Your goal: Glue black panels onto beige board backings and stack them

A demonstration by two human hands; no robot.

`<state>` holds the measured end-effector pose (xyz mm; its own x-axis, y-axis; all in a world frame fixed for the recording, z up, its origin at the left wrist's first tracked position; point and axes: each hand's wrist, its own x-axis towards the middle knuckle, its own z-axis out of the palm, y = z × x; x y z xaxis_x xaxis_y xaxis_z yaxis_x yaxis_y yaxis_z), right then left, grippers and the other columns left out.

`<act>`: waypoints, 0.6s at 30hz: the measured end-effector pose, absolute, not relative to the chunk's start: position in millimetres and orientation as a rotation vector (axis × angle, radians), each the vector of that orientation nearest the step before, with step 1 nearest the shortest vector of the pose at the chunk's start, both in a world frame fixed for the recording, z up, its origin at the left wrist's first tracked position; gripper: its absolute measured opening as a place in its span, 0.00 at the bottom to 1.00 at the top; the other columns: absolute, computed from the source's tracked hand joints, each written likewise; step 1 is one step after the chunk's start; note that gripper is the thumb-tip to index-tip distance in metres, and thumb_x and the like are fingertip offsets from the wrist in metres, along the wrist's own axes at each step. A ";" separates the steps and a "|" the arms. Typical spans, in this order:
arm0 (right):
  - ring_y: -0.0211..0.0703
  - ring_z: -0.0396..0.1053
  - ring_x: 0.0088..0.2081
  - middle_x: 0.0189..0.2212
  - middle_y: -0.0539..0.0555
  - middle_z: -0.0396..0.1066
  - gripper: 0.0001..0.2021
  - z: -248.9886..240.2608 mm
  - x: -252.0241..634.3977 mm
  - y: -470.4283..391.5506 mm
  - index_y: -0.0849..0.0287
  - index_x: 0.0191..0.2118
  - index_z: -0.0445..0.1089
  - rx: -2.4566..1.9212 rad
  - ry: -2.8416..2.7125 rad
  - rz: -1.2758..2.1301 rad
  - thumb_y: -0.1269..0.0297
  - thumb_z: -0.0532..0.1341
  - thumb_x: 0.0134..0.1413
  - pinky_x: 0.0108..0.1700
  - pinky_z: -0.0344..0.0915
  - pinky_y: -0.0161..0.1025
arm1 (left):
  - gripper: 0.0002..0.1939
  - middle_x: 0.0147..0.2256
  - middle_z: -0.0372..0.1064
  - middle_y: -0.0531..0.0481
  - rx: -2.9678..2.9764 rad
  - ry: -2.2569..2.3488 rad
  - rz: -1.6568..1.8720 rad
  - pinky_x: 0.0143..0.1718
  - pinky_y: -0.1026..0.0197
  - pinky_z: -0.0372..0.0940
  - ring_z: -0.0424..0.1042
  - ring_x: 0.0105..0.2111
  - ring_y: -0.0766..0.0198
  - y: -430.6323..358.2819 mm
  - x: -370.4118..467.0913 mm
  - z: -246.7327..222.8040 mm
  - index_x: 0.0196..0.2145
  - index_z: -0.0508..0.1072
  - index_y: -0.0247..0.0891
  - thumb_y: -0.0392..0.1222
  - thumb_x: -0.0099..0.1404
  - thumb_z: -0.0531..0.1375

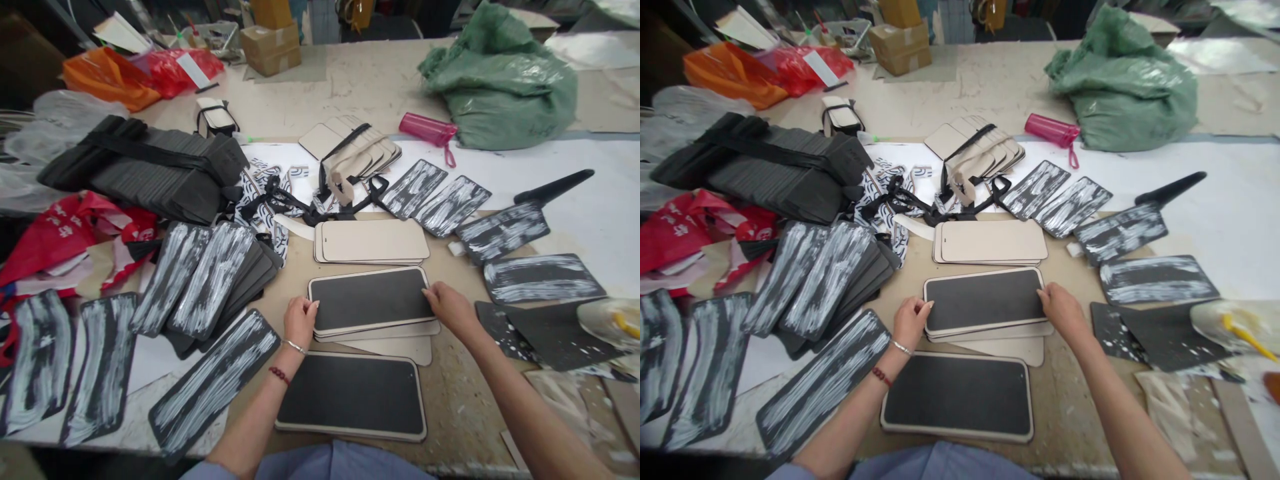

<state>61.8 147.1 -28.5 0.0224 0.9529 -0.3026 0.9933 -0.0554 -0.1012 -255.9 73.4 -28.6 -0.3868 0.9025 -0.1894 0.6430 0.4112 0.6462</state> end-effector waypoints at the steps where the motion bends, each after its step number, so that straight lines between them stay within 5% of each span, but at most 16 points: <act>1: 0.40 0.60 0.24 0.21 0.51 0.62 0.10 -28.1 61.5 147.1 0.58 0.25 0.57 2.142 2.056 -0.442 0.61 0.50 0.55 0.27 0.48 0.34 | 0.12 0.19 0.57 0.55 1.300 2.152 0.665 0.29 0.64 0.55 0.60 0.25 0.65 73.4 -255.7 -27.8 0.16 0.58 0.39 0.40 0.53 0.56; 12: 0.39 0.60 0.25 0.23 0.53 0.64 0.09 -26.7 60.4 149.3 0.58 0.26 0.58 2.147 1.985 -0.506 0.62 0.50 0.55 0.26 0.48 0.33 | 0.10 0.21 0.58 0.54 1.282 2.134 0.655 0.32 0.62 0.57 0.61 0.26 0.64 72.3 -255.5 -26.4 0.18 0.58 0.39 0.41 0.53 0.55; 18: 0.41 0.61 0.27 0.24 0.54 0.65 0.08 -25.1 58.8 147.7 0.58 0.27 0.59 2.187 1.982 -0.528 0.63 0.50 0.55 0.27 0.48 0.34 | 0.08 0.23 0.59 0.55 1.270 2.111 0.688 0.30 0.61 0.59 0.63 0.26 0.64 70.4 -257.5 -32.1 0.32 0.63 0.39 0.42 0.53 0.55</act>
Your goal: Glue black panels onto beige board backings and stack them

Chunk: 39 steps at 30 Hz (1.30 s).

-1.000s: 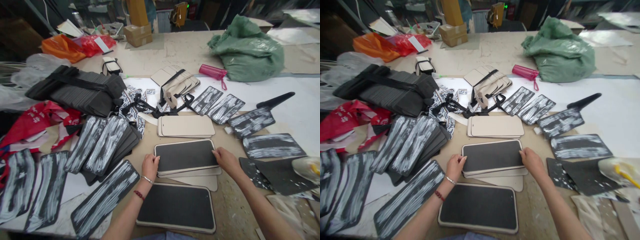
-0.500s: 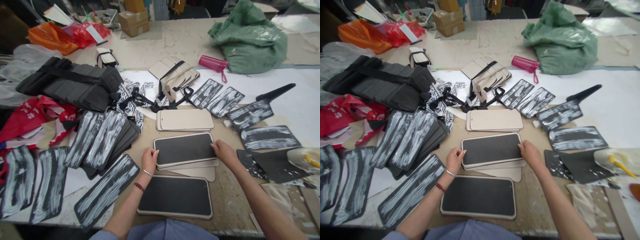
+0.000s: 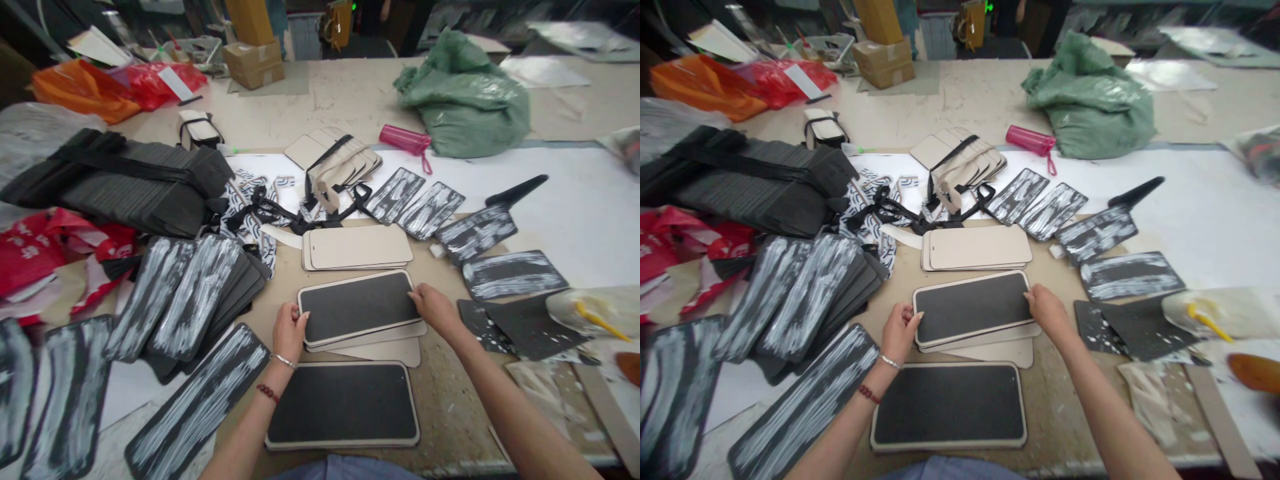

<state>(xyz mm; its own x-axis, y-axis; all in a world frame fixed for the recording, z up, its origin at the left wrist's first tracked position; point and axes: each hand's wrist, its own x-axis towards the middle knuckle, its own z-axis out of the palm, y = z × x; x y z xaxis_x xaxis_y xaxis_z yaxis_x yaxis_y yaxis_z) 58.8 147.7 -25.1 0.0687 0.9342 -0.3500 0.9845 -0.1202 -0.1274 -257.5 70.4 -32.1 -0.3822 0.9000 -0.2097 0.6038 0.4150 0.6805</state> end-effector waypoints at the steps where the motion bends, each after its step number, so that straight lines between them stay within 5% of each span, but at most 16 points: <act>1: 0.41 0.62 0.27 0.24 0.54 0.65 0.08 -24.3 57.9 147.3 0.58 0.27 0.59 2.202 1.982 -0.546 0.63 0.51 0.55 0.27 0.48 0.34 | 0.11 0.23 0.59 0.55 1.273 2.108 0.676 0.30 0.61 0.60 0.64 0.26 0.63 70.3 -258.2 -32.9 0.34 0.64 0.38 0.43 0.53 0.55; 13: 0.40 0.64 0.35 0.33 0.55 0.66 0.09 -27.3 59.7 146.8 0.60 0.39 0.64 2.383 2.018 -0.604 0.64 0.56 0.50 0.36 0.55 0.33 | 0.24 0.27 0.59 0.51 1.345 2.083 0.647 0.36 0.57 0.62 0.64 0.29 0.60 69.2 -260.5 -37.5 0.49 0.63 0.35 0.46 0.55 0.52; 22: 0.43 0.60 0.34 0.29 0.53 0.61 0.04 -26.7 56.3 144.6 0.58 0.30 0.59 2.380 2.158 -0.431 0.65 0.56 0.48 0.34 0.55 0.36 | 0.23 0.33 0.58 0.48 1.401 2.072 0.739 0.41 0.55 0.62 0.63 0.33 0.60 64.6 -262.3 -39.0 0.50 0.64 0.39 0.45 0.56 0.54; 28: 0.39 0.55 0.25 0.21 0.48 0.56 0.08 -24.6 52.3 144.9 0.55 0.25 0.50 2.360 2.119 -0.473 0.65 0.53 0.50 0.26 0.48 0.34 | 0.18 0.34 0.62 0.45 1.558 2.114 0.824 0.43 0.53 0.59 0.61 0.37 0.57 65.7 -258.3 -36.0 0.44 0.65 0.36 0.38 0.55 0.56; 35: 0.38 0.54 0.24 0.20 0.48 0.55 0.07 -27.6 53.8 148.3 0.56 0.26 0.51 2.292 2.103 -0.473 0.66 0.53 0.49 0.26 0.47 0.34 | 0.04 0.26 0.59 0.51 1.434 2.098 0.649 0.34 0.60 0.59 0.62 0.30 0.62 76.7 -257.8 -30.0 0.27 0.62 0.38 0.35 0.52 0.56; 39: 0.38 0.54 0.24 0.20 0.48 0.56 0.08 -31.1 56.2 150.4 0.56 0.24 0.51 2.258 2.136 -0.468 0.66 0.52 0.49 0.27 0.48 0.34 | 0.05 0.22 0.57 0.54 1.450 2.025 0.521 0.29 0.62 0.57 0.62 0.26 0.63 77.4 -255.8 -19.2 0.23 0.59 0.40 0.36 0.55 0.53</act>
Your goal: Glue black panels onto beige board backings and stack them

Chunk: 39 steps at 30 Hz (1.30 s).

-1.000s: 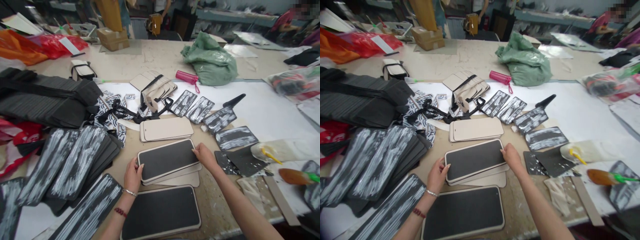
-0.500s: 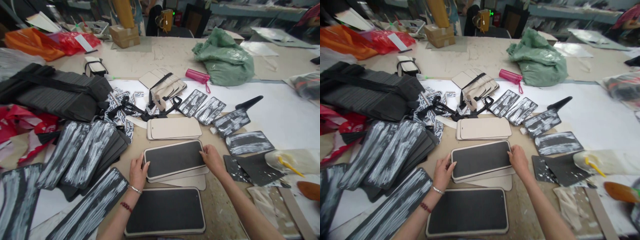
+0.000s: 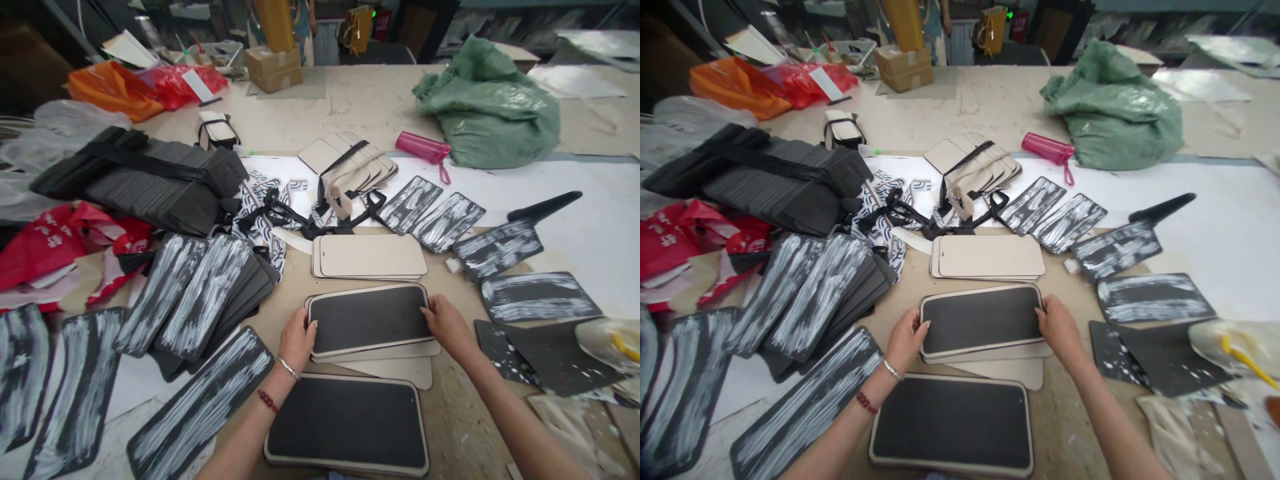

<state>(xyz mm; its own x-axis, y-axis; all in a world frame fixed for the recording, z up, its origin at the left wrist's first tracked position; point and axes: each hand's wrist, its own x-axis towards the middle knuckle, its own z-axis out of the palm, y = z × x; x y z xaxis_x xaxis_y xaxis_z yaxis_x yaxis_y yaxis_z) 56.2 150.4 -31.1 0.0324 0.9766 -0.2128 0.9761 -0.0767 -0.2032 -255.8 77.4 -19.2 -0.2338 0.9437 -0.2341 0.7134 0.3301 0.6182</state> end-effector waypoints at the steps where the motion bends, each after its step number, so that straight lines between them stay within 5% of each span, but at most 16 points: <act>1: 0.38 0.54 0.24 0.20 0.48 0.56 0.08 -31.6 56.6 150.7 0.56 0.24 0.51 -2.257 -2.144 0.465 0.66 0.52 0.49 0.27 0.48 0.34 | 0.03 0.21 0.56 0.54 1.442 2.013 0.523 0.28 0.62 0.56 0.62 0.25 0.64 76.4 -254.7 -16.2 0.25 0.59 0.40 0.36 0.56 0.52; 6: 0.39 0.55 0.24 0.20 0.49 0.56 0.07 -30.2 58.1 150.4 0.56 0.25 0.51 -2.282 -2.174 0.473 0.65 0.51 0.50 0.26 0.47 0.34 | 0.01 0.21 0.60 0.55 1.261 1.924 0.672 0.26 0.63 0.56 0.65 0.23 0.65 72.4 -251.3 -11.3 0.29 0.61 0.40 0.38 0.56 0.52; 18: 0.37 0.53 0.20 0.18 0.45 0.51 0.09 1.6 63.1 141.3 0.54 0.26 0.45 -2.092 -2.013 0.650 0.62 0.49 0.49 0.26 0.49 0.34 | 0.15 0.24 0.70 0.51 0.565 1.424 1.054 0.30 0.62 0.64 0.70 0.26 0.64 79.1 -253.3 -14.2 0.28 0.66 0.34 0.46 0.45 0.61; 26: 0.36 0.52 0.22 0.19 0.45 0.50 0.10 28.8 72.3 146.8 0.55 0.25 0.50 -1.913 -1.808 0.697 0.57 0.53 0.43 0.26 0.53 0.35 | 0.21 0.25 0.72 0.50 0.433 1.353 1.032 0.27 0.62 0.65 0.71 0.27 0.63 78.3 -250.0 5.4 0.31 0.66 0.34 0.49 0.40 0.64; 39: 0.34 0.53 0.22 0.19 0.43 0.51 0.16 39.2 49.4 65.5 0.55 0.26 0.52 -1.797 -1.431 1.316 0.50 0.56 0.44 0.24 0.54 0.33 | 0.16 0.21 0.70 0.53 0.479 1.372 0.860 0.24 0.65 0.63 0.69 0.21 0.66 38.6 -295.4 38.0 0.27 0.66 0.34 0.45 0.42 0.65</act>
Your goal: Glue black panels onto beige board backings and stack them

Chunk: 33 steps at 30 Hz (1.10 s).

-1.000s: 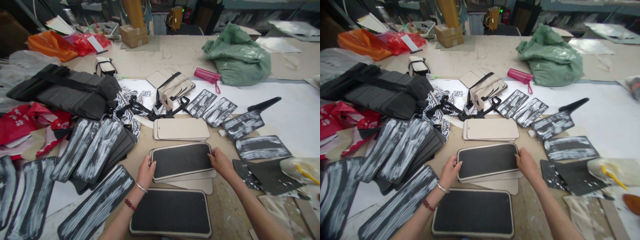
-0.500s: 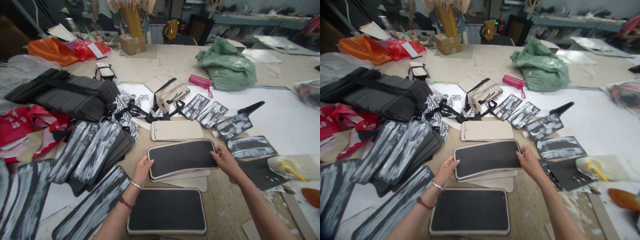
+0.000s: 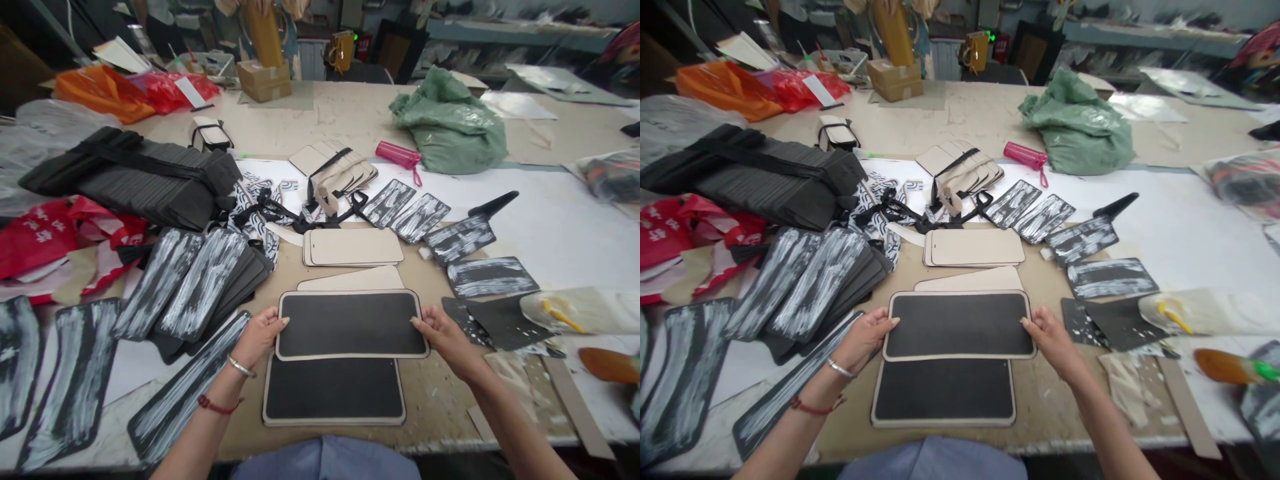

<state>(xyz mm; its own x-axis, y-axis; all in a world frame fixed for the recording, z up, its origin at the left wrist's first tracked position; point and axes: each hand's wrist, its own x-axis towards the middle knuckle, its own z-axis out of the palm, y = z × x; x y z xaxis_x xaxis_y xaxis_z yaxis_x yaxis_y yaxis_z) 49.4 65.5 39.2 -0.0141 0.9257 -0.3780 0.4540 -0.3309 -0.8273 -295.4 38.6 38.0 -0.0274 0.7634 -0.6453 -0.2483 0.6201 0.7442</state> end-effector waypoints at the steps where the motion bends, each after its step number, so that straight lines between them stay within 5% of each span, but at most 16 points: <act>1: 0.34 0.54 0.22 0.19 0.43 0.52 0.16 36.6 45.8 53.5 0.55 0.26 0.52 -1.790 -1.398 1.379 0.50 0.57 0.44 0.25 0.54 0.33 | 0.16 0.21 0.70 0.52 0.481 1.377 0.835 0.24 0.65 0.63 0.69 0.22 0.66 29.2 -301.4 38.8 0.27 0.67 0.34 0.44 0.42 0.65; 12: 0.35 0.59 0.22 0.18 0.44 0.58 0.18 -3.0 32.6 -39.5 0.56 0.26 0.52 -1.808 -1.167 1.623 0.49 0.59 0.40 0.25 0.56 0.34 | 0.15 0.21 0.71 0.54 0.446 1.469 0.688 0.25 0.63 0.64 0.70 0.23 0.64 -53.3 -315.2 19.0 0.25 0.66 0.37 0.46 0.40 0.64; 26: 0.36 0.58 0.21 0.17 0.44 0.56 0.17 -29.6 35.2 -51.4 0.56 0.24 0.53 -1.876 -1.221 1.505 0.49 0.58 0.36 0.25 0.57 0.35 | 0.13 0.18 0.68 0.55 0.543 1.482 0.765 0.26 0.62 0.63 0.68 0.21 0.64 -65.4 -317.0 -26.2 0.21 0.65 0.36 0.44 0.38 0.63; 33: 0.41 0.64 0.26 0.21 0.49 0.63 0.16 -17.7 29.1 -50.1 0.57 0.24 0.56 -1.885 -1.271 1.566 0.48 0.55 0.39 0.29 0.60 0.36 | 0.14 0.20 0.70 0.53 0.531 1.482 0.719 0.27 0.61 0.65 0.69 0.22 0.63 -67.7 -319.8 -39.1 0.22 0.65 0.37 0.46 0.39 0.64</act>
